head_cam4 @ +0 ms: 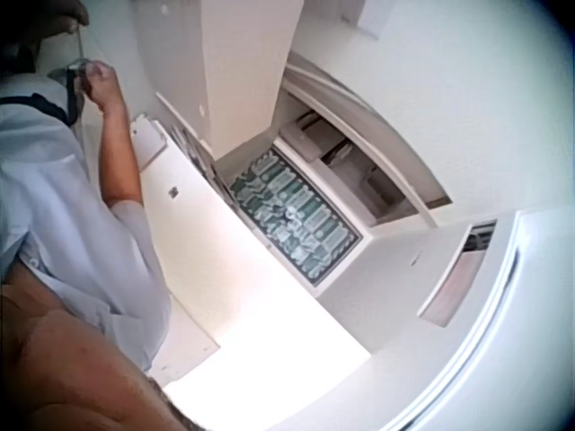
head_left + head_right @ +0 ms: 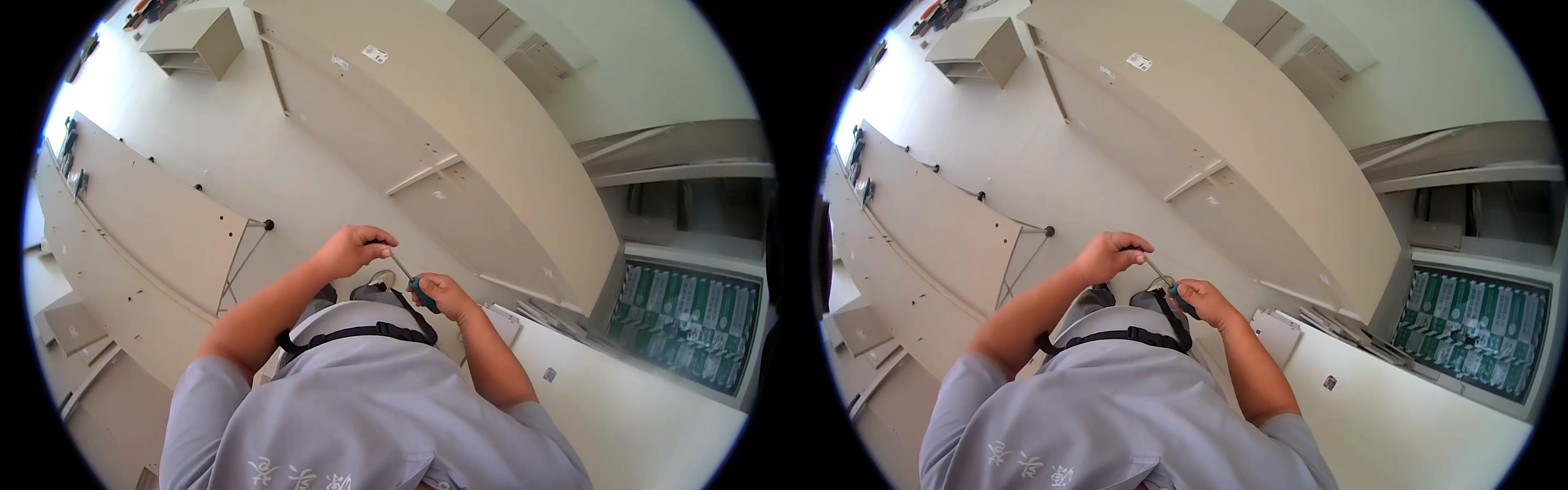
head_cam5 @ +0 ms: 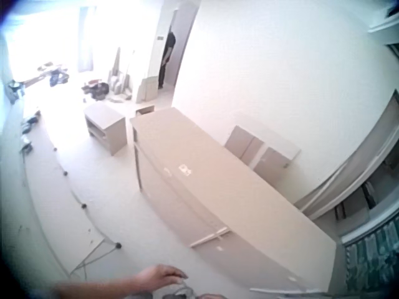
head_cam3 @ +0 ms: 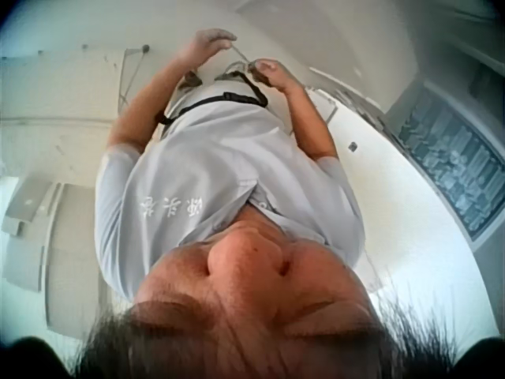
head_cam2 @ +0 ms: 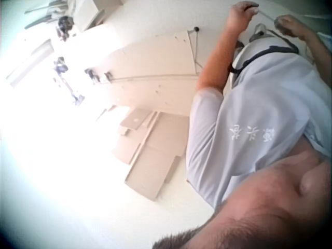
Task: The person assembles a cabinet by first moving a large side panel and then using a screwdriver to tighten screws on the bottom and sides of a partially constructed cabinet frame.
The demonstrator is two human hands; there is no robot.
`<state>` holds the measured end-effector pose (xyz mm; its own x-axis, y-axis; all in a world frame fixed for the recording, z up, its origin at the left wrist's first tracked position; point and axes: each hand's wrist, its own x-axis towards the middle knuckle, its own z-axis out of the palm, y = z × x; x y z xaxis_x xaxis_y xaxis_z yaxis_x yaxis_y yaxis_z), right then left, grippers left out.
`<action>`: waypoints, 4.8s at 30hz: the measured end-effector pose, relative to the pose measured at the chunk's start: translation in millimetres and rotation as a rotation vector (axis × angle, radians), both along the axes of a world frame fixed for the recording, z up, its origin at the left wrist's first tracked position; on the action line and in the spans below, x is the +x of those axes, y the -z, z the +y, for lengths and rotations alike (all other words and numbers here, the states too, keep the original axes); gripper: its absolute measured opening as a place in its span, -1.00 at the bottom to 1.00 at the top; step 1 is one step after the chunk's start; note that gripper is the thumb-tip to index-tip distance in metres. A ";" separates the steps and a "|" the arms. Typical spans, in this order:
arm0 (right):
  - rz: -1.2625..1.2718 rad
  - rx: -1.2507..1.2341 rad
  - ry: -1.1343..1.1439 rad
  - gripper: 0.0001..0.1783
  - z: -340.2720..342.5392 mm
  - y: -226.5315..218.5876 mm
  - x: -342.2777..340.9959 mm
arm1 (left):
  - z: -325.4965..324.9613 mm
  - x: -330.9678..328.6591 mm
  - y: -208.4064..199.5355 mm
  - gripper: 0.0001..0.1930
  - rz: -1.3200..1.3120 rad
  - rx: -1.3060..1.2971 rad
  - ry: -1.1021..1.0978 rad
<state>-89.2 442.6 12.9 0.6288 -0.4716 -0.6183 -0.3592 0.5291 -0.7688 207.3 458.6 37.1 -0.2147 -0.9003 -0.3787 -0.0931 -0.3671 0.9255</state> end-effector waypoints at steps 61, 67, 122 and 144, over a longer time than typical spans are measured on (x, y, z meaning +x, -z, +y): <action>0.365 0.153 0.560 -0.40 -89.4 111.6 39.6 | 149.5 81.3 69.1 -0.64 0.405 0.521 -0.623; 0.353 -0.360 -0.212 -0.43 17.4 35.6 67.3 | 105.9 56.5 68.6 -0.65 0.517 0.465 -0.582; -0.680 0.655 1.044 -0.44 -127.3 85.9 18.3 | 160.4 70.8 102.3 -0.68 0.403 0.645 -0.737; -0.194 0.539 1.166 -0.38 -128.0 69.1 44.2 | 153.9 101.8 77.9 -0.65 0.462 0.588 -0.612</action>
<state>-45.0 314.5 -56.2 0.1188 -0.5200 -0.8459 0.6118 0.7093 -0.3501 309.1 612.4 -40.8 -0.0124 -0.5991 -0.8006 0.5952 -0.6477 0.4755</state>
